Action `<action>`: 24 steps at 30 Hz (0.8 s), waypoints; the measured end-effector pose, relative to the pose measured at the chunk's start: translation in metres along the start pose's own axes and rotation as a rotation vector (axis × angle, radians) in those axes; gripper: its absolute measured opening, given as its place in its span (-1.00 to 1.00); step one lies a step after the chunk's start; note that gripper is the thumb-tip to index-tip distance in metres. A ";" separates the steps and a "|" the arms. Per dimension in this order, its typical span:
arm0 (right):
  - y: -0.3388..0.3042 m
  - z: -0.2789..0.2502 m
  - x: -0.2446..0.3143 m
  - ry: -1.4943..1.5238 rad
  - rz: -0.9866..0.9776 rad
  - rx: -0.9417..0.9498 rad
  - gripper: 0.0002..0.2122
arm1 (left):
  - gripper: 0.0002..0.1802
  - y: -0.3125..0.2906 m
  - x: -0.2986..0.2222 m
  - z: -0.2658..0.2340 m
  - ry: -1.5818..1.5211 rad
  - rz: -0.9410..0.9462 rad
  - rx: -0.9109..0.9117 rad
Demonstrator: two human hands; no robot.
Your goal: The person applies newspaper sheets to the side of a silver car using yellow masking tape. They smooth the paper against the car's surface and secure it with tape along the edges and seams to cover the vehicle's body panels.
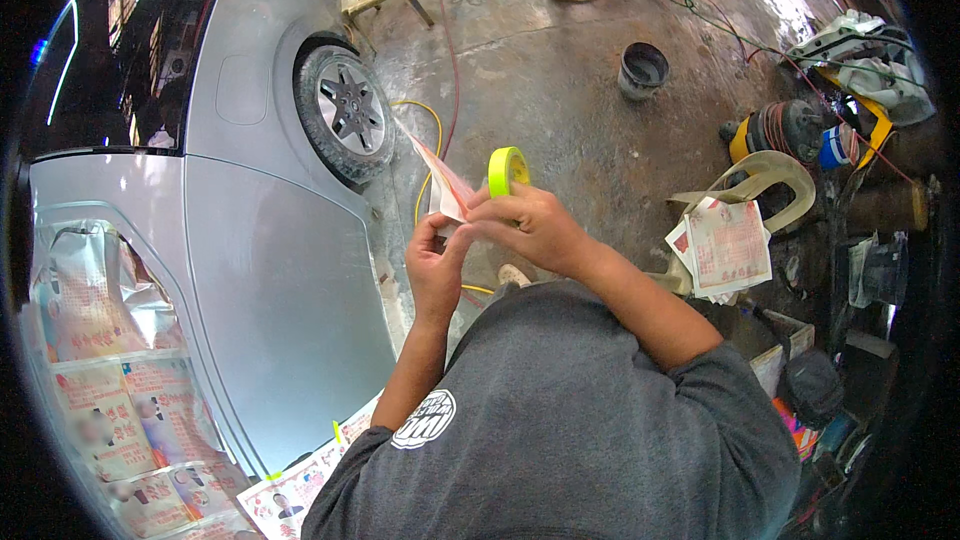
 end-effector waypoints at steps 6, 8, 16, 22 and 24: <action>0.000 -0.002 0.002 -0.008 -0.004 -0.010 -0.84 | -0.81 0.000 -0.001 0.003 -0.077 0.012 0.014; -0.002 -0.002 0.001 -0.039 -0.004 -0.004 -0.85 | -0.80 -0.002 -0.009 0.005 -0.132 -0.037 0.027; -0.003 0.009 0.011 -0.172 -0.066 -0.058 -0.83 | -0.76 -0.001 -0.010 0.006 -0.236 -0.048 0.020; -0.006 0.010 -0.005 -0.287 0.059 -0.054 -0.86 | -0.74 -0.004 -0.015 0.007 -0.242 -0.048 -0.027; -0.007 0.010 -0.007 -0.315 0.067 -0.074 -0.87 | -0.74 -0.005 -0.016 0.006 -0.227 -0.047 -0.031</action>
Point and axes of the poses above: each hand's wrist, its own y-axis towards the middle knuckle, its own z-axis out of the palm, x = y × z, the point moved 4 cm from there along y, towards the middle knuckle, and after that the axes turned 15 degrees about x, right-handed, at the moved point
